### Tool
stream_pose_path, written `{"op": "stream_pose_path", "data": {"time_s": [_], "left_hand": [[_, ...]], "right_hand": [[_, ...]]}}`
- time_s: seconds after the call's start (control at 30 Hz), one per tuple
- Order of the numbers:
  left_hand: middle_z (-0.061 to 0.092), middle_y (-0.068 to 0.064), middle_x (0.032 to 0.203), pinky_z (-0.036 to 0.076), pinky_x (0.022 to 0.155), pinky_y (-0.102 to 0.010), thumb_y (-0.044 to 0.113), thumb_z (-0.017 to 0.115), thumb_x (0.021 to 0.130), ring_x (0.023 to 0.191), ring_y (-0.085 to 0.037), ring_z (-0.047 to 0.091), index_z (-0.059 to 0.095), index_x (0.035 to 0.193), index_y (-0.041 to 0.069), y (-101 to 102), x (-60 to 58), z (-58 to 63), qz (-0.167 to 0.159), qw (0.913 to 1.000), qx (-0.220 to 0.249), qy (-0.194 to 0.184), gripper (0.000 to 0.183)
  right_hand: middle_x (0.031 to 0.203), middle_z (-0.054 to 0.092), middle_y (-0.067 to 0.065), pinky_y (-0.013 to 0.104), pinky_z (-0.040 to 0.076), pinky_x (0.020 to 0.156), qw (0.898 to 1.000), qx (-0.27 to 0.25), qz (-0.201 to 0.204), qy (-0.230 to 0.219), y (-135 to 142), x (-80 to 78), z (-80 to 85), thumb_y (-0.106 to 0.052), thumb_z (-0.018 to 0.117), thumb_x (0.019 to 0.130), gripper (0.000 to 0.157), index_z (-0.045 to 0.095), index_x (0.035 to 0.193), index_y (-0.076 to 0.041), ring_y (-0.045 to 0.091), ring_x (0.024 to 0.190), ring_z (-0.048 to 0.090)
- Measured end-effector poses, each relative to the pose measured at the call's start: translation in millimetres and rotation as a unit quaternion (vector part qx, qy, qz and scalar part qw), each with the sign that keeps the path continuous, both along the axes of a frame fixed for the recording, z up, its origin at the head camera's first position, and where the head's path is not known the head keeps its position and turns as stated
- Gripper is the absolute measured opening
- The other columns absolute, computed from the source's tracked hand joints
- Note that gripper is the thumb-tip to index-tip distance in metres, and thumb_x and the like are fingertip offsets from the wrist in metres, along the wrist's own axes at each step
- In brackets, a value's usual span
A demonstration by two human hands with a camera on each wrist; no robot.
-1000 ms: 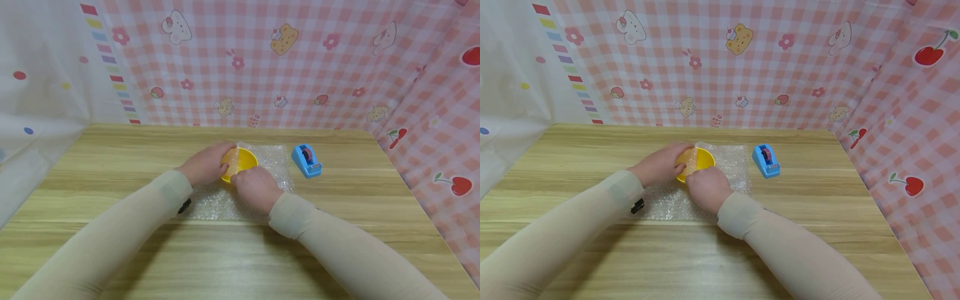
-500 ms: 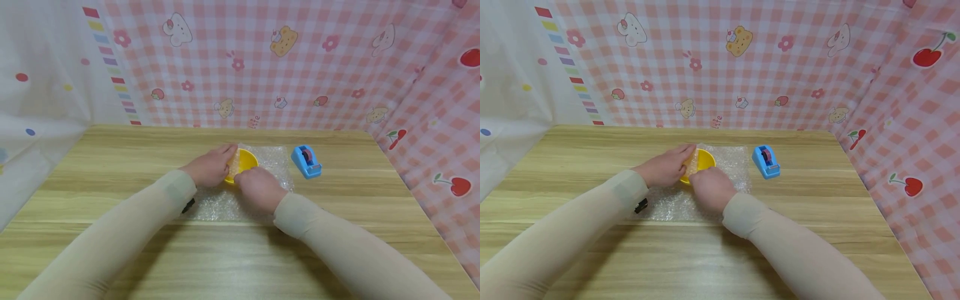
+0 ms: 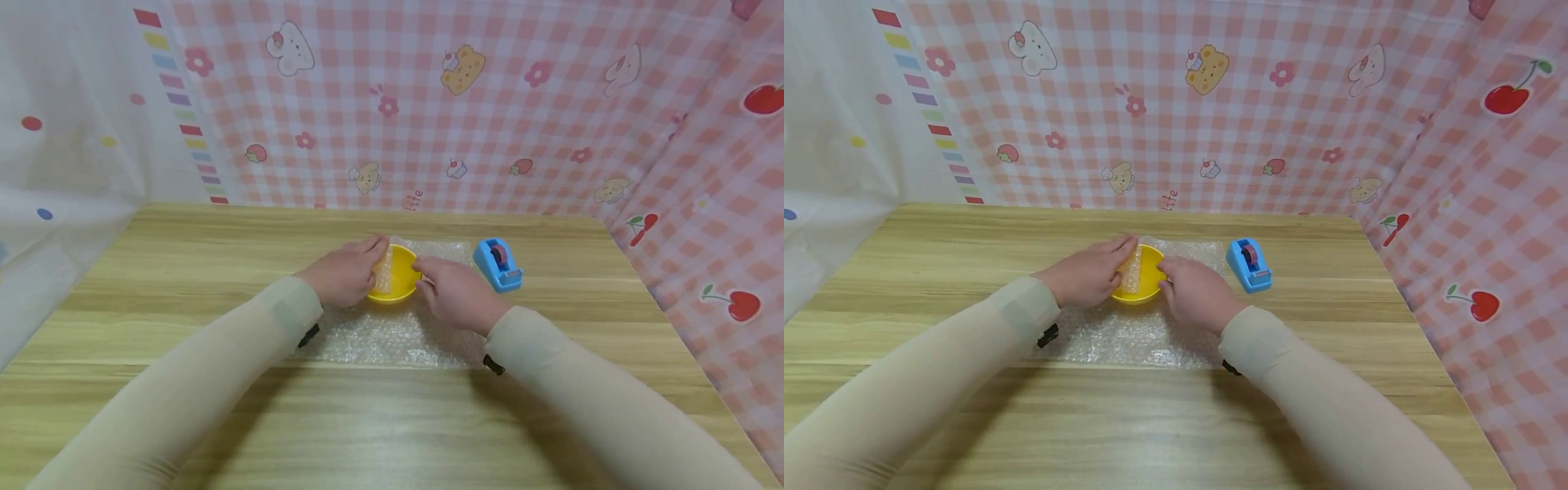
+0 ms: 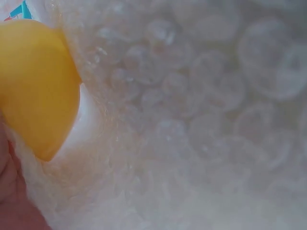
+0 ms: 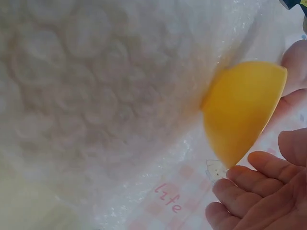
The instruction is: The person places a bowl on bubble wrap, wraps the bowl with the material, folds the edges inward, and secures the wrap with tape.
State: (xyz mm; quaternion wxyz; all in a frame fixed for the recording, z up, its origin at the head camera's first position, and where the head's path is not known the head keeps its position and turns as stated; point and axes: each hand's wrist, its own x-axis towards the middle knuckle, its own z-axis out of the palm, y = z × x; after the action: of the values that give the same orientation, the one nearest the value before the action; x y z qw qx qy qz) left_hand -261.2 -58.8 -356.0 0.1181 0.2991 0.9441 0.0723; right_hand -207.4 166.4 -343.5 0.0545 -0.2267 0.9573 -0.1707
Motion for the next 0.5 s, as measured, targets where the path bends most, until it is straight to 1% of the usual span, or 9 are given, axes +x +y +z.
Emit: {"op": "stream_pose_path", "data": {"time_s": [0.07, 0.13, 0.23, 0.3, 0.4, 0.5], "left_hand": [[0.010, -0.012, 0.178, 0.018, 0.133, -0.047, 0.035, 0.042, 0.111, 0.164, -0.031, 0.019, 0.009, 0.169, 0.006, 0.7, 0.6, 0.5, 0.000, 1.0000, 0.001, 0.000, 0.073], [0.008, -0.013, 0.179, 0.018, 0.134, -0.047, 0.048, 0.042, 0.111, 0.164, -0.032, 0.017, 0.008, 0.169, 0.006, 1.4, 1.3, 0.2, -0.002, 1.0000, 0.004, -0.003, 0.079], [0.006, -0.013, 0.178, 0.019, 0.133, -0.048, 0.066, 0.041, 0.106, 0.164, -0.033, 0.017, 0.008, 0.169, 0.006, 2.2, 2.5, -1.1, -0.003, 0.9999, 0.011, -0.005, 0.094], [0.006, -0.013, 0.179, 0.020, 0.133, -0.049, 0.076, 0.041, 0.101, 0.164, -0.034, 0.017, 0.008, 0.169, 0.007, 2.7, 3.5, -2.0, -0.002, 0.9999, 0.012, -0.003, 0.102], [0.008, -0.014, 0.178, 0.023, 0.132, -0.050, 0.081, 0.045, 0.096, 0.162, -0.037, 0.022, 0.010, 0.169, 0.008, 3.5, 5.4, -2.5, 0.003, 0.9998, 0.018, 0.003, 0.110], [0.011, -0.014, 0.178, 0.027, 0.130, -0.053, 0.082, 0.050, 0.093, 0.161, -0.039, 0.025, 0.011, 0.170, 0.008, 4.7, 6.3, -3.5, 0.008, 0.9996, 0.025, 0.006, 0.113]], "right_hand": [[0.159, 0.052, 0.016, 0.052, 0.045, 0.119, 1.000, 0.010, -0.006, -0.012, 1.5, -0.7, -0.7, -0.024, 0.054, 0.110, 0.046, 0.054, 0.151, -0.003, 0.036, 0.144, 0.055], [0.161, 0.049, 0.016, 0.051, 0.045, 0.118, 1.000, 0.013, -0.006, -0.019, 1.6, -1.0, -1.8, -0.025, 0.053, 0.111, 0.047, 0.052, 0.153, -0.003, 0.036, 0.145, 0.054], [0.162, 0.048, 0.015, 0.051, 0.046, 0.117, 1.000, 0.008, -0.009, -0.021, 1.4, -0.9, -3.7, -0.025, 0.052, 0.111, 0.048, 0.051, 0.154, -0.003, 0.036, 0.145, 0.054], [0.162, 0.048, 0.015, 0.051, 0.046, 0.117, 1.000, 0.005, -0.013, -0.023, 1.5, -0.8, -4.3, -0.025, 0.052, 0.111, 0.048, 0.051, 0.154, -0.004, 0.036, 0.145, 0.054], [0.162, 0.048, 0.013, 0.050, 0.046, 0.117, 0.999, 0.004, -0.019, -0.029, 1.9, -1.0, -4.6, -0.024, 0.053, 0.111, 0.047, 0.051, 0.154, -0.005, 0.035, 0.145, 0.054], [0.163, 0.048, 0.012, 0.050, 0.046, 0.117, 0.999, 0.008, -0.017, -0.032, 2.9, -1.2, -4.1, -0.023, 0.054, 0.111, 0.048, 0.051, 0.155, -0.005, 0.034, 0.145, 0.054]]}}
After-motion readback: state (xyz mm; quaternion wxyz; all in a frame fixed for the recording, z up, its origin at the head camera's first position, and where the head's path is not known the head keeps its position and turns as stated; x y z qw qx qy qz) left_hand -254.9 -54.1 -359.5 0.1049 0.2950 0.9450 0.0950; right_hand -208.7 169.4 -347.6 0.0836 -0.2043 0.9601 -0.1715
